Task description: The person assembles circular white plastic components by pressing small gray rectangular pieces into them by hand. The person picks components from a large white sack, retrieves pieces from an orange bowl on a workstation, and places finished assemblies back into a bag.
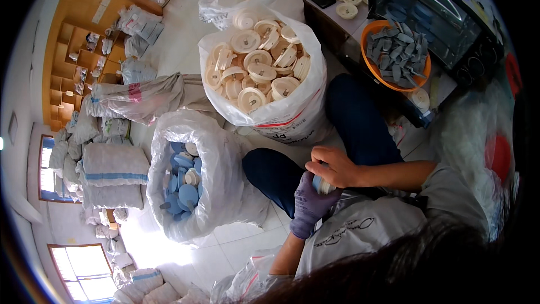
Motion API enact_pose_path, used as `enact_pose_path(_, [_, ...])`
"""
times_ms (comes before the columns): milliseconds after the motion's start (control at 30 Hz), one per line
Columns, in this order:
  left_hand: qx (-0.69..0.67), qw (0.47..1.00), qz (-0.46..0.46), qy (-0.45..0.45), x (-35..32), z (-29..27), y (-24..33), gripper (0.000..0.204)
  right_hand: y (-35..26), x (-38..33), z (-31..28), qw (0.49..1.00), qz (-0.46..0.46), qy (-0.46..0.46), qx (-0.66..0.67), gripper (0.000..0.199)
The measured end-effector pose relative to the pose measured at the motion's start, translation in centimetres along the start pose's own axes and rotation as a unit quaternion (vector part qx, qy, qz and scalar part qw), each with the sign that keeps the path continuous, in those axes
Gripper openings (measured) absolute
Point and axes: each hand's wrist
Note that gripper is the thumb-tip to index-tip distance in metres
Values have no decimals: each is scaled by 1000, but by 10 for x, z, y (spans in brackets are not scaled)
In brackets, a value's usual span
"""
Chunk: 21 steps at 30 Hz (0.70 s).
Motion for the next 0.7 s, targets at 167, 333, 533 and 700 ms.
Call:
enact_pose_path(167, [84, 994, 24, 66, -7, 8, 5, 57, 9, 1, 2, 997, 36, -31, 65, 34])
enact_pose_path(333, [4, 998, -60, 37, 8, 15, -14, 51, 31, 10, 12, 988, 141, -31, 58, 34])
enact_pose_path(533, [-94, 993, -70, -14, 5, -25, -5, 69, 5, 11, -17, 995, -12, -95, 25, 16])
enact_pose_path(700, [-214, 970, -40, -105, -8, -23, -30, 68, -10, -4, -37, 980, 4, -181, -82, 19])
Point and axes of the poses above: each hand's wrist, its own x-axis towards the middle knuckle, its own z-axis out of the palm, y = z × x, and after that the axes turned 4 degrees about x, right-handed
